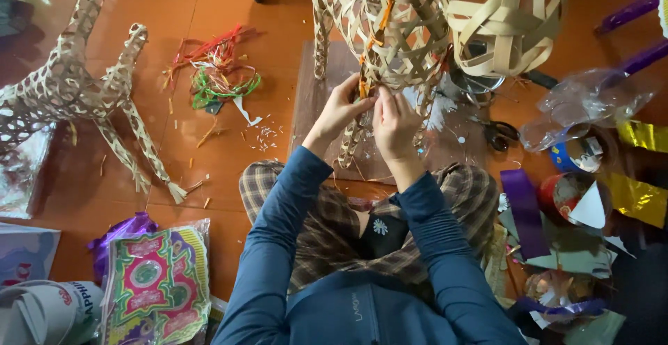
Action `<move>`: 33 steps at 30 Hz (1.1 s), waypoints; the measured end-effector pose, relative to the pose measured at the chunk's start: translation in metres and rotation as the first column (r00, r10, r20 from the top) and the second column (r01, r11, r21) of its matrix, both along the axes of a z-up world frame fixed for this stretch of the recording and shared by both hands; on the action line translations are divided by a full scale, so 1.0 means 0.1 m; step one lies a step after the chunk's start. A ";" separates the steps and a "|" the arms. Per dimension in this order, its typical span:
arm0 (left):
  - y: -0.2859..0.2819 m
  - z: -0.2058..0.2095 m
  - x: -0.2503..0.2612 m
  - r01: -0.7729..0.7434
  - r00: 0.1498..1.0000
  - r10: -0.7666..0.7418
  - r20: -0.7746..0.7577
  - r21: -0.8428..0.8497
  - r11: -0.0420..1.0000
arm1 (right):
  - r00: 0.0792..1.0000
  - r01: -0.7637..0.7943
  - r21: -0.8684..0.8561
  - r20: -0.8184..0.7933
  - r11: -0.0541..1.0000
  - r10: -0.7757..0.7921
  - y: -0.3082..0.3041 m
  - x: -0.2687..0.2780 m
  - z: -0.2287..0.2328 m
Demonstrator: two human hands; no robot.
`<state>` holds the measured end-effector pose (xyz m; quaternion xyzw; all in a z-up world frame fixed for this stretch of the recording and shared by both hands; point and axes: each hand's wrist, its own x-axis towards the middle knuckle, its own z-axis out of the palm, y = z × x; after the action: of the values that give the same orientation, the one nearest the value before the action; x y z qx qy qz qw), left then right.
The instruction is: Weave and tie bamboo strips to construct an animal-shaped figure.
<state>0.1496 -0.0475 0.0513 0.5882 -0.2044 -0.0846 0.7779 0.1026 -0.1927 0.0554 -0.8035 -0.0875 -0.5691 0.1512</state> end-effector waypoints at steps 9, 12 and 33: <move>0.05 -0.05 0.10 0.070 0.994 -0.074 -0.084 -0.052 0.996 | 0.937 -0.078 0.070 -0.335 0.994 0.097 -0.04 -0.15 0.15; 0.09 0.09 0.08 0.125 0.984 -0.130 -0.123 -0.048 0.991 | 0.832 -0.037 0.073 -0.551 0.997 0.071 -0.03 -0.18 0.14; 0.36 -0.36 0.57 0.223 0.956 -0.230 -0.182 -0.060 0.973 | 0.733 -0.027 -0.015 -0.681 1.000 0.010 -0.04 -0.26 0.19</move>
<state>0.2070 -0.0119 0.0150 0.5350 -0.1978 -0.2241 0.7902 0.0766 -0.1964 0.0746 -0.9568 -0.0408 -0.2334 0.1687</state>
